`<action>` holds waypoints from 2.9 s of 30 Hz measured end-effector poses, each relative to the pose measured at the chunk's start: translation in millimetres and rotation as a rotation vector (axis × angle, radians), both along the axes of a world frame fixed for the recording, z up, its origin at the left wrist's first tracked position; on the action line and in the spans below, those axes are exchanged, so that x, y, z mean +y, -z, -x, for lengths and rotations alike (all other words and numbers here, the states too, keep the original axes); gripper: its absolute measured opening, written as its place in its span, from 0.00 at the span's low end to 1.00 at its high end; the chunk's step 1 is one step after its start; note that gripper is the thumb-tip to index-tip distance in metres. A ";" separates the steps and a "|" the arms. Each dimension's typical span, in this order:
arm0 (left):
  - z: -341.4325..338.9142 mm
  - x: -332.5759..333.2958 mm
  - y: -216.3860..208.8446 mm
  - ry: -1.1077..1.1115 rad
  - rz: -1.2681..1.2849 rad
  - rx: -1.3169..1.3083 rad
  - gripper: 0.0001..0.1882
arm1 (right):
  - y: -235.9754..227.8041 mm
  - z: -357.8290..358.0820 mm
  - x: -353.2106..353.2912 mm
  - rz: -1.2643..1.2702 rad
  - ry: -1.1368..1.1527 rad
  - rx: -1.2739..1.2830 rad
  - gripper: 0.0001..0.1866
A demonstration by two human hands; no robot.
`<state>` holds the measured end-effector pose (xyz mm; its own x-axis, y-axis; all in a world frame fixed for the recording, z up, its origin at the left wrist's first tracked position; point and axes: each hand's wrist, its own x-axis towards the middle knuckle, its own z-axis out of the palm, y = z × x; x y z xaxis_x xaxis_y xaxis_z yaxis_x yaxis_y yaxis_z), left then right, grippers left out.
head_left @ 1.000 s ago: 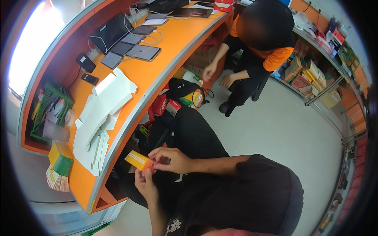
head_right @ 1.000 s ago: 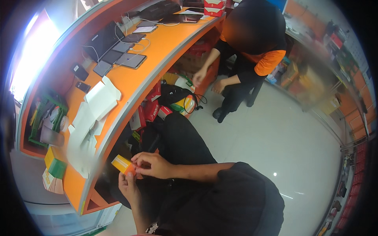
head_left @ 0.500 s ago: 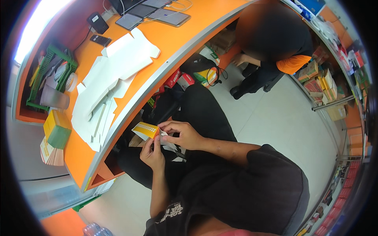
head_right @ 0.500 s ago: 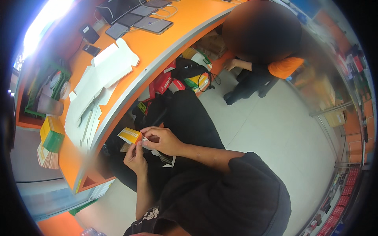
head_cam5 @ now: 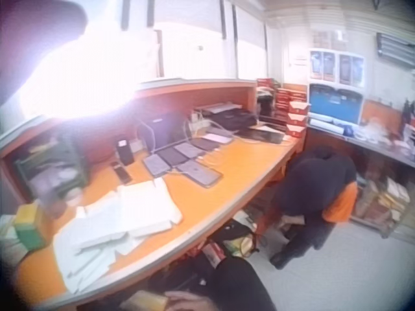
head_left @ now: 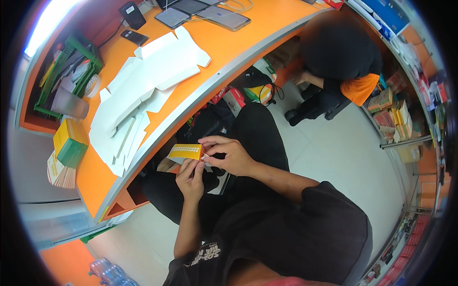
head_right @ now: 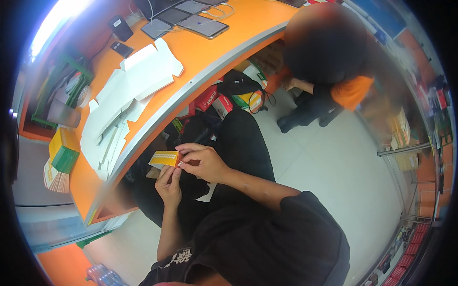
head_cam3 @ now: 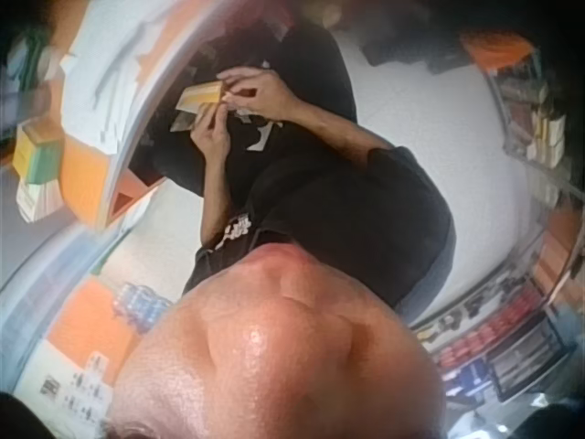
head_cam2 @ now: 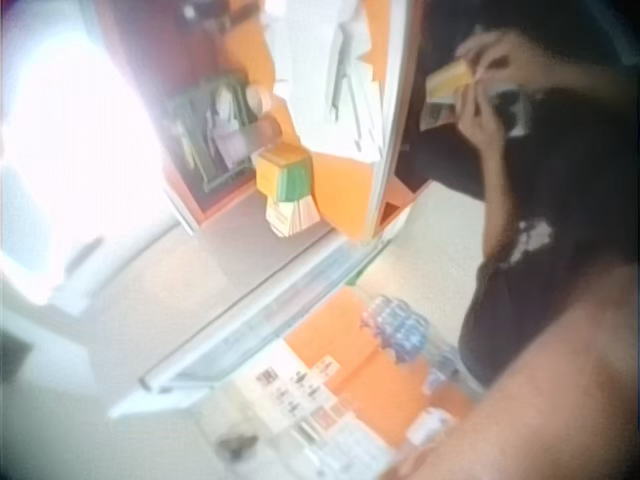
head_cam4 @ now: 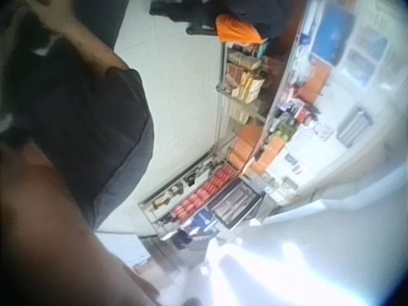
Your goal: The person sits at a desk and folds small white cardboard pieces into rectangular boxes. They repeatedly pick up a flat piece, fold the sides up, and tuck the flaps to form a box, then place the finished unit on a stack. A second person is visible in the background working with similar items.
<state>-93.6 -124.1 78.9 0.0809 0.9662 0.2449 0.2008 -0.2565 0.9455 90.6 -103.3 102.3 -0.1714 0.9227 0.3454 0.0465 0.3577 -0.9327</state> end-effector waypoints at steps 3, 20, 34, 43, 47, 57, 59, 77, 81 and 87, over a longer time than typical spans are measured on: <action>-4.2 1.7 -0.8 -0.004 0.012 -0.035 0.11 | 2.7 -1.0 3.1 -0.009 0.012 -0.030 0.09; 6.6 7.8 2.8 -0.021 0.129 -0.184 0.11 | 6.9 -5.7 15.3 0.067 -0.178 -0.043 0.11; 10.3 14.8 -6.9 0.007 0.102 -0.226 0.13 | -8.6 7.4 6.0 -0.026 -0.121 -0.110 0.13; 11.4 17.0 -11.0 0.023 0.110 -0.153 0.13 | -7.6 5.2 10.5 0.150 -0.079 0.034 0.10; 12.4 18.6 -8.9 0.040 0.078 -0.143 0.14 | 4.4 6.1 10.3 0.061 -0.101 -0.031 0.11; -16.7 31.2 -8.0 -0.337 0.095 -0.194 0.14 | 34.6 23.9 -0.6 -0.017 0.087 -0.249 0.20; -22.4 30.8 -8.2 -0.377 0.113 -0.224 0.15 | 41.8 24.0 -1.1 0.066 0.094 -0.292 0.19; -28.0 30.7 18.1 0.116 -0.065 0.516 0.21 | 84.9 17.4 20.7 0.473 0.134 0.317 0.09; -31.0 30.6 27.7 0.058 -0.205 0.528 0.14 | 78.9 12.5 19.1 0.547 0.149 0.379 0.11; -29.9 33.5 35.2 -0.045 -0.255 0.360 0.10 | 76.2 1.7 30.8 0.506 0.047 0.435 0.11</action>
